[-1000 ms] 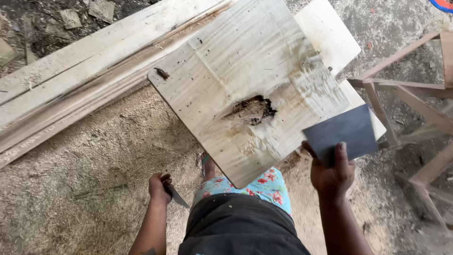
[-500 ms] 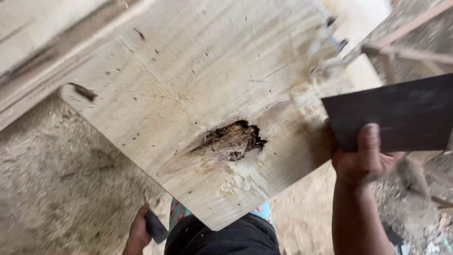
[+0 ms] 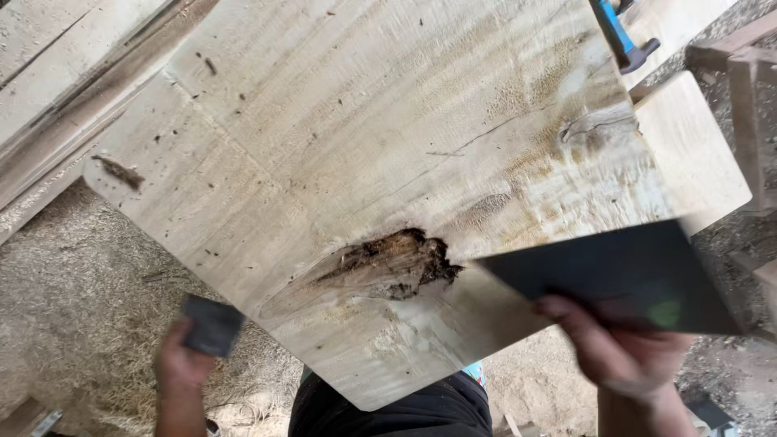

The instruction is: The person uses a metal scraper to remove dark, charred material from a hole in a light-colored wooden board. They repeatedly scrape the area and occasionally use a piece of sandpaper to smooth the surface.

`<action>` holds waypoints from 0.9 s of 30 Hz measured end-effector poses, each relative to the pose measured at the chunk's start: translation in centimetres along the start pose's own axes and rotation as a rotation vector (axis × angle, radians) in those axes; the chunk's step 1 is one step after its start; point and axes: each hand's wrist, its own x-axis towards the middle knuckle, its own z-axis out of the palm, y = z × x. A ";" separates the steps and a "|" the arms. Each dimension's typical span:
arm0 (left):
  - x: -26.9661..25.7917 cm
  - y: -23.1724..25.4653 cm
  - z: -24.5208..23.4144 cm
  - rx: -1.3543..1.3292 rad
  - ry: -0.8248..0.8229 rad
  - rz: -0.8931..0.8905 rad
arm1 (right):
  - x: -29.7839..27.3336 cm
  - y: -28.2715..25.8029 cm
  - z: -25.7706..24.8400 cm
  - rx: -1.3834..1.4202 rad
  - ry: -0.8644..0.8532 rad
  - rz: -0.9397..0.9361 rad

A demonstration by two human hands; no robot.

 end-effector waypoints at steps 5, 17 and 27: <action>-2.3 9.0 5.8 -0.156 -0.078 0.509 | 1.5 0.3 -0.5 -0.165 -0.427 -0.058; -3.1 15.4 27.3 -0.283 -0.574 1.007 | 8.3 -0.8 1.9 -0.261 -0.605 0.598; -5.5 15.8 31.8 -0.084 -0.266 1.111 | 0.7 -2.3 0.6 0.463 -0.076 0.374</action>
